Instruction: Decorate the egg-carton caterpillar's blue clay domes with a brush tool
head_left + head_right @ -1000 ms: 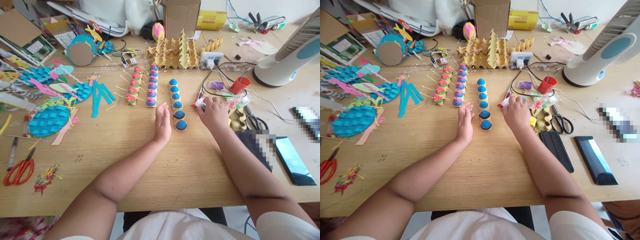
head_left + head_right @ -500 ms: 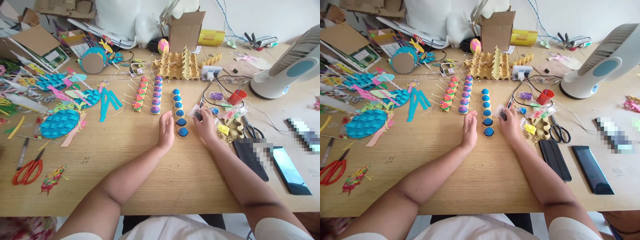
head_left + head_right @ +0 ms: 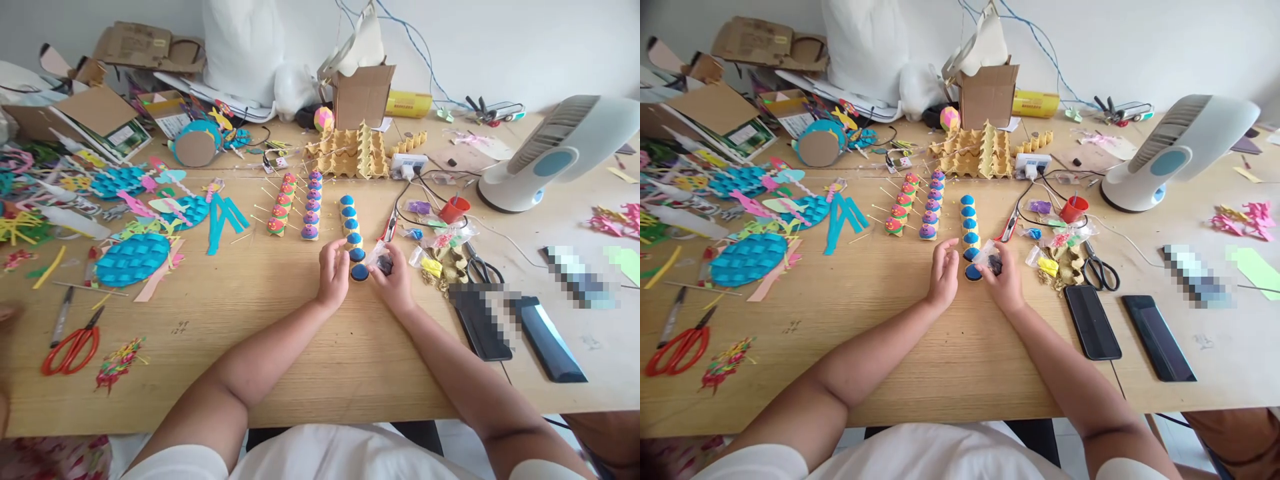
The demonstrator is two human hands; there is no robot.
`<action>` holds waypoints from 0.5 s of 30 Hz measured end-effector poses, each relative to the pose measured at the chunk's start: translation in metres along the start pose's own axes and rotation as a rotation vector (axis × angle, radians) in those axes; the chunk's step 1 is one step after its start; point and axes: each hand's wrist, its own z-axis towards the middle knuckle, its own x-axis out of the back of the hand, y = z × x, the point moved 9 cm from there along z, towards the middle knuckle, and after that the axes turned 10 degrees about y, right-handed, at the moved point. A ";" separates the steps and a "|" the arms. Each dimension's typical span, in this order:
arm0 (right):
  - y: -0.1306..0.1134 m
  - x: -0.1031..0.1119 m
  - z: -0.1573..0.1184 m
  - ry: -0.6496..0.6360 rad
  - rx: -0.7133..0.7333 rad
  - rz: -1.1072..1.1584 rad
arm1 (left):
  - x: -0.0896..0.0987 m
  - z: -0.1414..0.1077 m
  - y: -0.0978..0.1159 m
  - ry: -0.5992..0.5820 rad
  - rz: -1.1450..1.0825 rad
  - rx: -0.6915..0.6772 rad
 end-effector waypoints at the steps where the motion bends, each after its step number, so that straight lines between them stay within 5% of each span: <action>1: 0.003 0.004 0.000 0.018 0.019 -0.015 | 0.000 -0.001 0.002 -0.008 0.011 -0.025; 5: 0.010 0.014 0.005 0.006 0.051 -0.076 | -0.002 -0.006 0.011 -0.059 0.098 -0.179; 15: 0.007 -0.001 -0.007 -0.209 0.078 -0.065 | -0.004 -0.011 0.017 -0.072 0.195 -0.379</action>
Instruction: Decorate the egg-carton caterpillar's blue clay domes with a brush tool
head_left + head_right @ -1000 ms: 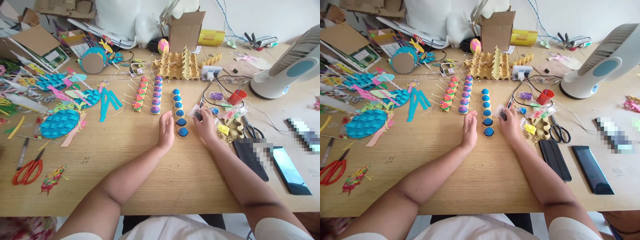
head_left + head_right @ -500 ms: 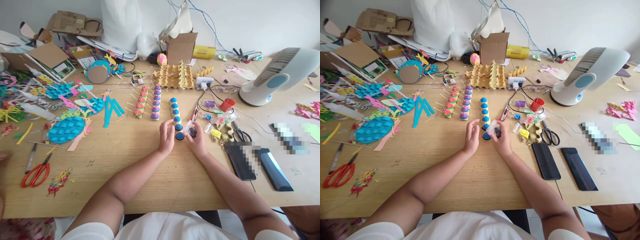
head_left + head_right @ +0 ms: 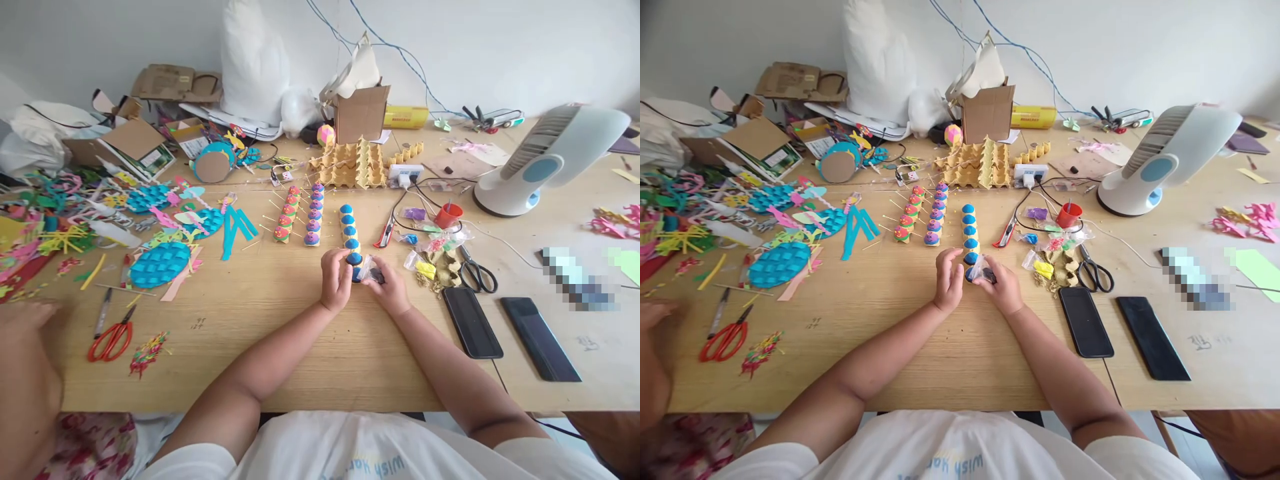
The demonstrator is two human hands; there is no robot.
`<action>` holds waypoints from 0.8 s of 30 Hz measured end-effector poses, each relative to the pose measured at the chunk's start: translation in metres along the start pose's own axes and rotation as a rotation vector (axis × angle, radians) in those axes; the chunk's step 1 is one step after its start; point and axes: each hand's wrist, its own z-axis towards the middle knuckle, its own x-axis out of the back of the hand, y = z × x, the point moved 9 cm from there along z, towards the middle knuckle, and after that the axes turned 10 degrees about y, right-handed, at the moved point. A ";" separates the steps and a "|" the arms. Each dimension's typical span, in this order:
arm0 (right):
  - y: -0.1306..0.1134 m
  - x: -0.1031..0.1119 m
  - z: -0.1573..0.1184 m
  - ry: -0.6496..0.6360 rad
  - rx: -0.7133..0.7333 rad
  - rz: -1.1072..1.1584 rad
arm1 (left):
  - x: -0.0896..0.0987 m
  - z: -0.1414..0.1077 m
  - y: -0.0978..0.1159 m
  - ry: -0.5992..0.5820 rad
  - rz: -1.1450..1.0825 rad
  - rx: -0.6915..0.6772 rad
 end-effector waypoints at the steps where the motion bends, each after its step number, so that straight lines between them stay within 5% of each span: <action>1: -0.001 -0.001 0.000 -0.008 0.004 0.008 | 0.000 0.000 0.002 -0.004 0.006 -0.019; 12: -0.003 -0.012 -0.003 -0.042 0.080 -0.047 | 0.004 0.000 0.016 -0.013 0.093 -0.100; 18: -0.007 -0.014 -0.004 0.044 0.326 -0.104 | 0.009 0.000 0.030 0.019 0.129 -0.261; 24: -0.010 -0.017 -0.010 0.068 0.508 -0.136 | 0.019 0.007 0.017 -0.067 0.072 -0.082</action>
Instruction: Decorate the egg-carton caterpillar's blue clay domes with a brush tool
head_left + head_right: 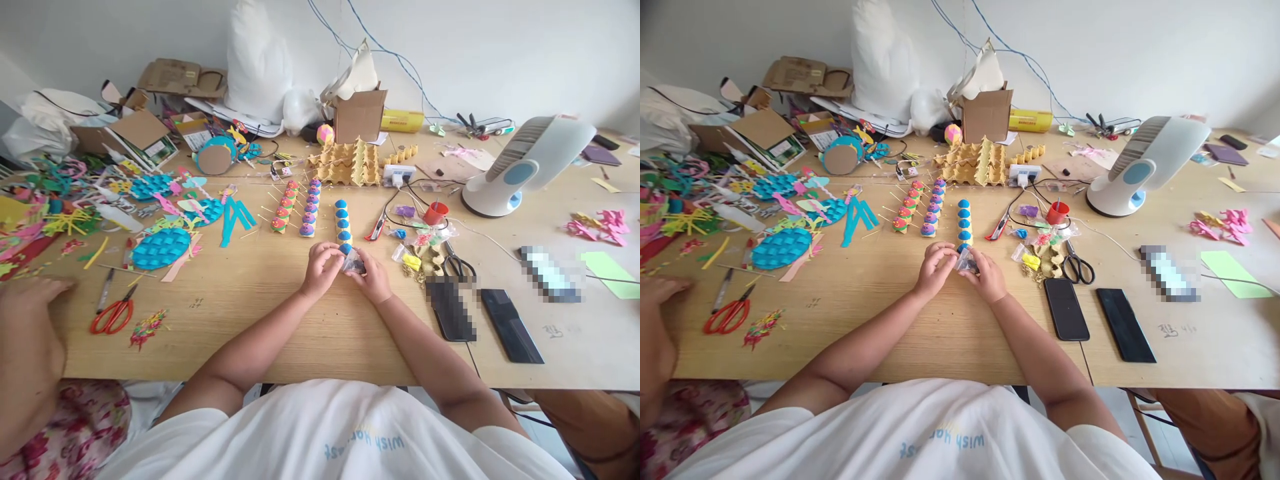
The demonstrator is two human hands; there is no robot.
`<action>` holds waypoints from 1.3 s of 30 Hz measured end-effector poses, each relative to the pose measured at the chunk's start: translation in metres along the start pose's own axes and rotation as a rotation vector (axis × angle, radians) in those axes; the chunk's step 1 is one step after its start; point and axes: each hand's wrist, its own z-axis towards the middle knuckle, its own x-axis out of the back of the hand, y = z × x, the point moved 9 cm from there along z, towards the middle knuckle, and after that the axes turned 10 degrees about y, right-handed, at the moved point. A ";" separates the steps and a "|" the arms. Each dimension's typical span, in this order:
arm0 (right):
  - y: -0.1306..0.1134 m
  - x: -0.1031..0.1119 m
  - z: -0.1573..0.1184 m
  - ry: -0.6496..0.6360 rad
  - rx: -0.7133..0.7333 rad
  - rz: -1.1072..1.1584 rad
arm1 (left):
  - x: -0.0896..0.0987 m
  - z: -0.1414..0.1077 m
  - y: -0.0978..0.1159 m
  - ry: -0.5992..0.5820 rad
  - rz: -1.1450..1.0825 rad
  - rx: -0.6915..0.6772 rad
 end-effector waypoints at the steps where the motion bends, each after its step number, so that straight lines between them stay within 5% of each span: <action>1: -0.001 -0.001 -0.001 -0.007 0.021 -0.005 | 0.001 -0.001 -0.003 -0.042 -0.022 0.031; 12: -0.039 -0.004 -0.004 -0.100 0.303 -0.051 | 0.006 -0.008 -0.010 -0.323 -0.131 0.177; 17: -0.055 0.004 0.004 -0.056 0.372 -0.059 | 0.002 -0.002 -0.014 -0.325 -0.148 0.185; 20: -0.060 0.018 0.014 0.017 0.297 -0.122 | 0.002 0.000 -0.014 -0.261 -0.142 0.165; 23: -0.056 0.038 0.023 0.157 0.012 -0.134 | 0.012 0.000 -0.004 -0.100 -0.093 0.081; 27: -0.047 0.014 0.012 -0.019 -0.466 0.146 | 0.023 -0.009 0.022 0.034 0.030 -0.111; 29: -0.048 -0.001 0.004 -0.078 -0.589 0.290 | 0.025 -0.015 0.036 0.038 0.084 -0.228; 32: -0.049 -0.009 -0.002 -0.096 -0.597 0.345 | 0.027 -0.021 0.049 0.014 0.146 -0.349; 39: -0.062 0.007 -0.002 -0.091 -0.235 0.023 | 0.020 -0.028 0.060 -0.063 0.212 -0.486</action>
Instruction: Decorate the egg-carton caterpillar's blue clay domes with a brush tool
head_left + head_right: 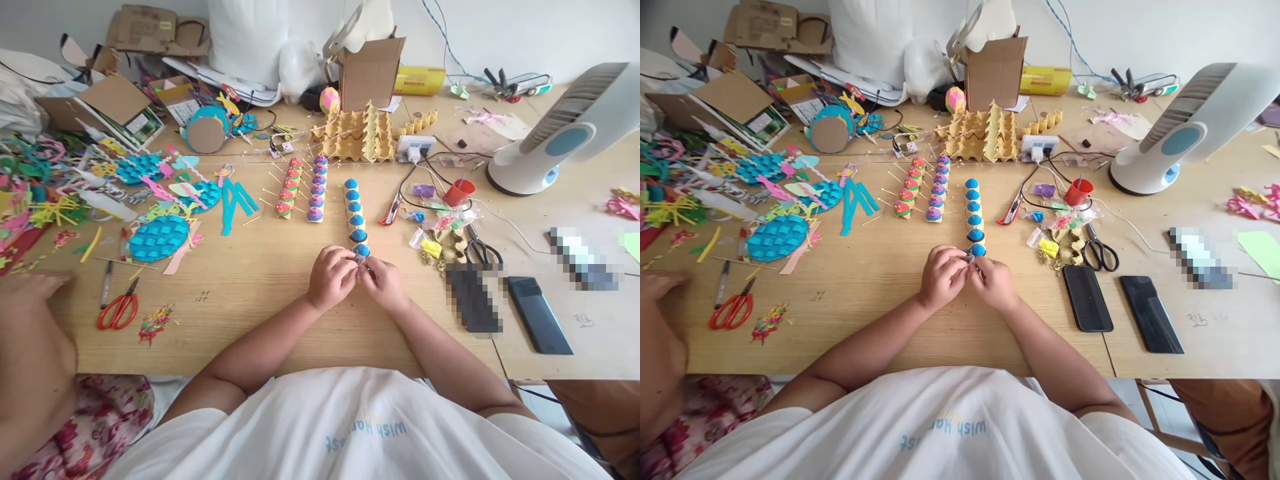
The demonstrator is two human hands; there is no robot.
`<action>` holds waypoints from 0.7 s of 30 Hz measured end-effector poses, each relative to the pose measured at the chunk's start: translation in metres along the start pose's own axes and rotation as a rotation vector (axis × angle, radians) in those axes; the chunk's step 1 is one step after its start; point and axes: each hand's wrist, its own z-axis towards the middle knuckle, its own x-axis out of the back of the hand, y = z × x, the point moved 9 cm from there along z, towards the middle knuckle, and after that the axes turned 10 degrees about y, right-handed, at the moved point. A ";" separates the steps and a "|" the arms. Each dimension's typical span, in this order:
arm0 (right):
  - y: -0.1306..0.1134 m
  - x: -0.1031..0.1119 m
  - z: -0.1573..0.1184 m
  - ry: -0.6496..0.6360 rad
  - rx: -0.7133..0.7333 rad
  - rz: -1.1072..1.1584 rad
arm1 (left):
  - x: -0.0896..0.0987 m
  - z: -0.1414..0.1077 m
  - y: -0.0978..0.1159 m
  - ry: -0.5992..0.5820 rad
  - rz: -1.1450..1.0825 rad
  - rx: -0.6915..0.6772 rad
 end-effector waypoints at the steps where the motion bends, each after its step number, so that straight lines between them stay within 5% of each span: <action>1: -0.002 0.001 0.000 0.004 0.037 -0.028 | -0.002 -0.001 0.000 -0.018 0.001 0.007; 10: -0.014 -0.003 -0.007 0.003 0.199 -0.100 | -0.012 -0.017 -0.010 -0.221 0.035 0.202; 21: -0.018 0.008 -0.004 0.095 0.258 -0.243 | 0.005 -0.004 -0.027 -0.052 0.024 0.226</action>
